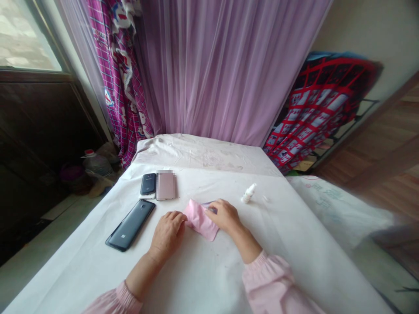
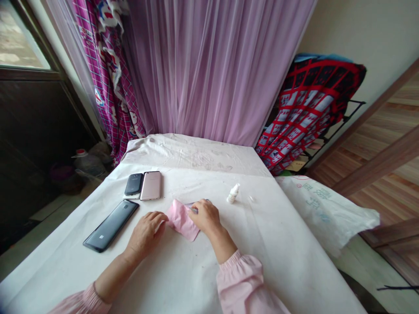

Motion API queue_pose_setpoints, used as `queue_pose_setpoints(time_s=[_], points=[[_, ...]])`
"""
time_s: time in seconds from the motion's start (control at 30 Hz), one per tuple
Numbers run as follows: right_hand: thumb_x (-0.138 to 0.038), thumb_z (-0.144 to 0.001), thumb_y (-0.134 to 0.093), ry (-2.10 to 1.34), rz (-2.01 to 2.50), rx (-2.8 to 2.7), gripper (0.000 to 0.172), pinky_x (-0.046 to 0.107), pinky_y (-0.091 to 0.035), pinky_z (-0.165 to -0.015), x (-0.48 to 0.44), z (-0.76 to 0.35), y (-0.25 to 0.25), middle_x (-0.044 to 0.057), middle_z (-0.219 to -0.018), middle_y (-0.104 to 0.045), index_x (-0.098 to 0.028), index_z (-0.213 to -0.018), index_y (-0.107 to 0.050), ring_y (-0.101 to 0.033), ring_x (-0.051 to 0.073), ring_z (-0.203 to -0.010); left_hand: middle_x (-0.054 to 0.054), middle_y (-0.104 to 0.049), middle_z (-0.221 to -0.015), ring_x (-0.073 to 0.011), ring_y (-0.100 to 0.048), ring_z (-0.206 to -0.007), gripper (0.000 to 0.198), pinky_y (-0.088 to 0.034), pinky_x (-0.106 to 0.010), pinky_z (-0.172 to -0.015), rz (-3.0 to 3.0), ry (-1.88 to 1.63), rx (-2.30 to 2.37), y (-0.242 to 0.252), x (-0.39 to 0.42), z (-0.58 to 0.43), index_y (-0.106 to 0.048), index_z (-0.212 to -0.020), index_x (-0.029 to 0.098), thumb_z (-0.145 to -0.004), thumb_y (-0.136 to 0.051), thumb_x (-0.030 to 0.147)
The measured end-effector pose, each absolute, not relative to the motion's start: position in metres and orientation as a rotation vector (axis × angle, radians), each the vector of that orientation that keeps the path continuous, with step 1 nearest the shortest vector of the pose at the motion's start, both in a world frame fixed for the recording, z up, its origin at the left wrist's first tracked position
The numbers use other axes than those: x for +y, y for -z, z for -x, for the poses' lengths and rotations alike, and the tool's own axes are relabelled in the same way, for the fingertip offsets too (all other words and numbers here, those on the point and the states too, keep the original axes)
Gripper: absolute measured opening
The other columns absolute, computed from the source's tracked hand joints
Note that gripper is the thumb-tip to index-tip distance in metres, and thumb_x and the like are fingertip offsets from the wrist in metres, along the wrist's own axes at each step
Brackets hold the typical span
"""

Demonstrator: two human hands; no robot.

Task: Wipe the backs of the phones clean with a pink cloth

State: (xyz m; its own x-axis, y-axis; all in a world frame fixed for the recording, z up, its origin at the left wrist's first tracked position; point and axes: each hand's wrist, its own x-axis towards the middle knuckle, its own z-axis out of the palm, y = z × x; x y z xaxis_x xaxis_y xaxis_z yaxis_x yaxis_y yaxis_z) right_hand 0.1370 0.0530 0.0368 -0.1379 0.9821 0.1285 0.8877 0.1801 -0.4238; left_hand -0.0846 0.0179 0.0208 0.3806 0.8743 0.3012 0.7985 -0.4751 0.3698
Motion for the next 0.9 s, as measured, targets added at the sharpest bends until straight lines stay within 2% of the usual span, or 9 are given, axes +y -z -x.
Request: queue_pose_setpoints(time_s=[0.1, 0.2, 0.3, 0.4, 0.5, 0.63, 0.73, 0.8, 0.9], points=[[-0.021, -0.074, -0.061, -0.521, 1.775, -2.046, 0.009, 0.025, -0.041, -0.071, 0.06, -0.132, -0.038, 0.003, -0.08, -0.069, -0.02, -0.072, -0.069, -0.06, 0.017, -0.08, -0.007, -0.067, -0.095, -0.0236, -0.061, -0.087, 0.016, -0.048, -0.037, -0.078, -2.462, -0.818, 1.52, -0.015, 0.013, 0.081, -0.063, -0.1, 0.021, -0.087, -0.053, 0.022], [-0.022, -0.072, -0.058, -0.897, 1.704, -1.82, 0.008, 0.023, -0.039, -0.059, 0.061, -0.132, -0.038, -0.001, -0.064, -0.063, -0.018, -0.067, -0.063, -0.057, 0.014, -0.065, -0.01, -0.065, -0.106, -0.0253, -0.06, -0.095, 0.026, -0.048, -0.04, -0.082, -2.454, -0.986, 1.499, -0.012, 0.009, 0.075, -0.059, -0.11, 0.021, -0.086, -0.057, 0.03], [-0.029, -0.072, -0.059, -1.244, 1.529, -1.546, 0.012, 0.021, -0.036, -0.052, 0.055, -0.132, -0.041, -0.004, -0.06, -0.06, -0.017, -0.073, -0.059, -0.053, 0.012, -0.056, -0.013, -0.06, -0.12, -0.0285, -0.055, -0.109, 0.045, -0.045, -0.044, -0.09, -2.41, -1.119, 1.457, -0.013, 0.006, 0.064, -0.053, -0.122, 0.021, -0.083, -0.062, 0.041], [-0.035, -0.072, -0.063, -1.391, 1.346, -1.387, 0.023, 0.021, -0.038, -0.053, 0.045, -0.132, -0.043, -0.003, -0.065, -0.062, -0.017, -0.085, -0.058, -0.055, 0.011, -0.057, -0.014, -0.059, -0.124, -0.0301, -0.053, -0.114, 0.053, -0.041, -0.047, -0.094, -2.288, -1.159, 1.417, -0.015, 0.006, 0.053, -0.053, -0.124, 0.022, -0.079, -0.065, 0.046], [-0.037, -0.073, -0.065, -1.443, 1.243, -1.313, 0.033, 0.022, -0.041, -0.054, 0.038, -0.132, -0.045, -0.002, -0.069, -0.065, -0.018, -0.099, -0.057, -0.057, 0.012, -0.058, -0.01, -0.066, -0.111, -0.0278, -0.057, -0.103, 0.044, -0.041, -0.044, -0.092, -1.921, -1.135, 1.345, -0.016, 0.007, 0.045, -0.062, -0.115, 0.023, -0.074, -0.069, 0.038], [-0.038, -0.074, -0.065, -1.38, 1.265, -1.335, 0.039, 0.023, -0.044, -0.054, 0.037, -0.136, -0.046, 0.001, -0.075, -0.067, -0.017, -0.105, -0.059, -0.058, 0.013, -0.06, 0.0, -0.067, -0.074, -0.0194, -0.059, -0.072, 0.022, -0.045, -0.031, -0.072, -1.434, -1.019, 1.198, -0.015, 0.012, 0.037, -0.069, -0.091, 0.021, -0.073, -0.067, 0.035], [-0.038, -0.068, -0.07, -1.116, 1.333, -1.408, 0.043, 0.027, -0.049, -0.066, 0.036, -0.142, -0.049, 0.006, -0.093, -0.067, -0.017, -0.104, -0.062, -0.061, 0.016, -0.078, -0.001, -0.067, -0.076, -0.0177, -0.059, -0.07, 0.034, -0.045, -0.027, -0.066, -1.315, -1.014, 1.097, -0.019, 0.015, 0.034, -0.067, -0.092, 0.018, -0.073, -0.067, 0.046], [-0.038, -0.065, -0.073, -1.121, 1.314, -1.476, 0.045, 0.028, -0.049, -0.072, 0.033, -0.146, -0.052, 0.006, -0.1, -0.066, -0.017, -0.104, -0.064, -0.061, 0.018, -0.088, -0.002, -0.068, -0.079, -0.0176, -0.06, -0.07, 0.044, -0.046, -0.027, -0.066, -1.232, -1.007, 1.027, -0.022, 0.016, 0.034, -0.065, -0.094, 0.016, -0.069, -0.069, 0.053], [-0.041, -0.065, -0.072, -1.384, 1.254, -1.478, 0.036, 0.027, -0.048, -0.064, 0.025, -0.15, -0.052, 0.003, -0.082, -0.066, -0.016, -0.09, -0.066, -0.061, 0.017, -0.075, -0.002, -0.067, -0.077, -0.0156, -0.059, -0.067, 0.053, -0.045, -0.026, -0.064, -1.13, -0.993, 0.963, -0.028, 0.018, 0.035, -0.061, -0.091, 0.017, -0.062, -0.075, 0.059]])
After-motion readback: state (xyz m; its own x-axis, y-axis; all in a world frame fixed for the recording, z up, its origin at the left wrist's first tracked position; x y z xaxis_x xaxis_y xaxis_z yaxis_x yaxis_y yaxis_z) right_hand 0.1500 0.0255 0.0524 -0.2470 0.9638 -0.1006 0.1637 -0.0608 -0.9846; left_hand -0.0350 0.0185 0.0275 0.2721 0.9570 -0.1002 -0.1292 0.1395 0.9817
